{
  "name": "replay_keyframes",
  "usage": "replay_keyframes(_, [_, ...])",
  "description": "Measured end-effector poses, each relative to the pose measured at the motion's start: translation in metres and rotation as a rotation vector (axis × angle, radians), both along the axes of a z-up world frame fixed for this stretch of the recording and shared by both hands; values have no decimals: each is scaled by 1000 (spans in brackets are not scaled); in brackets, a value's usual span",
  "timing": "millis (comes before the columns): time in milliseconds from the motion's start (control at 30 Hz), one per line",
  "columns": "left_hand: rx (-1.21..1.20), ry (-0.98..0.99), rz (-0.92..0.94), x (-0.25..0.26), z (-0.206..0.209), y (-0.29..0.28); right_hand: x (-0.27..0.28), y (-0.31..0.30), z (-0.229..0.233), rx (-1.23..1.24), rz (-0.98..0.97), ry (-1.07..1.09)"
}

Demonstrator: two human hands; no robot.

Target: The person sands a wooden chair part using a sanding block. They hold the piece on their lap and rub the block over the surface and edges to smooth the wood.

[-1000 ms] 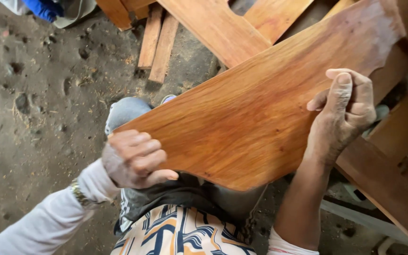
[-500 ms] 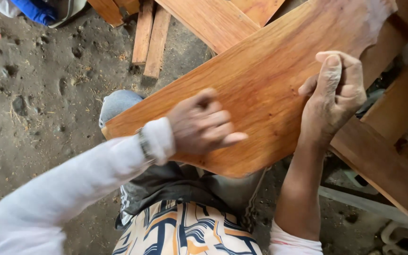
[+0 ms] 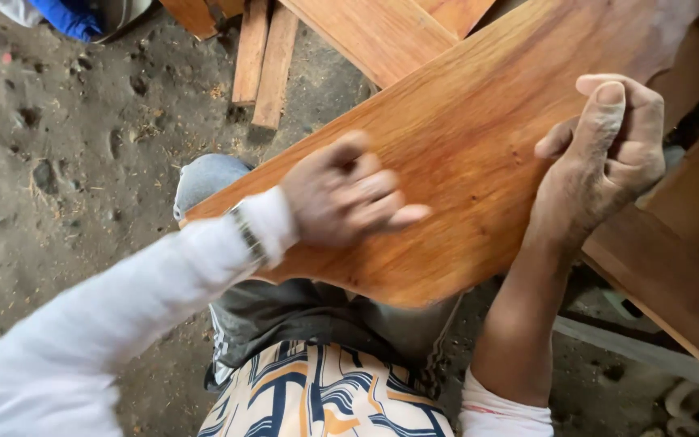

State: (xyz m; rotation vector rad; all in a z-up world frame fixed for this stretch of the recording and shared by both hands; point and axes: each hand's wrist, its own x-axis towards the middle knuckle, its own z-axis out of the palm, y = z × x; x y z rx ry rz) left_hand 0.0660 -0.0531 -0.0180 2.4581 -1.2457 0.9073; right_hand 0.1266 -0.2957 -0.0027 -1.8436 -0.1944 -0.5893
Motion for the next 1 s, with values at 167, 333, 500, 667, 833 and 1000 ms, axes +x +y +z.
replay_keyframes(167, [-15, -126, -42, 32, -32, -31, -4, 5, 5, 18, -49, 24])
replay_keyframes(333, [-42, 53, -48, -39, 10, 13, -13, 2, 8, -5, -17, 38])
replay_keyframes(500, [71, 209, 116, -92, 17, 62, -3, 1, 3, 48, -21, 32])
replay_keyframes(667, [96, 93, -37, -56, 7, 26, -2, 2, 6, 18, -16, 16])
replay_keyframes(833, [-79, -5, -256, 10, -4, -42, -4, 6, 7, 48, -78, -1])
replay_keyframes(1000, [-115, -81, -178, 14, -7, -57, 4, 3, 9, 110, -131, 60])
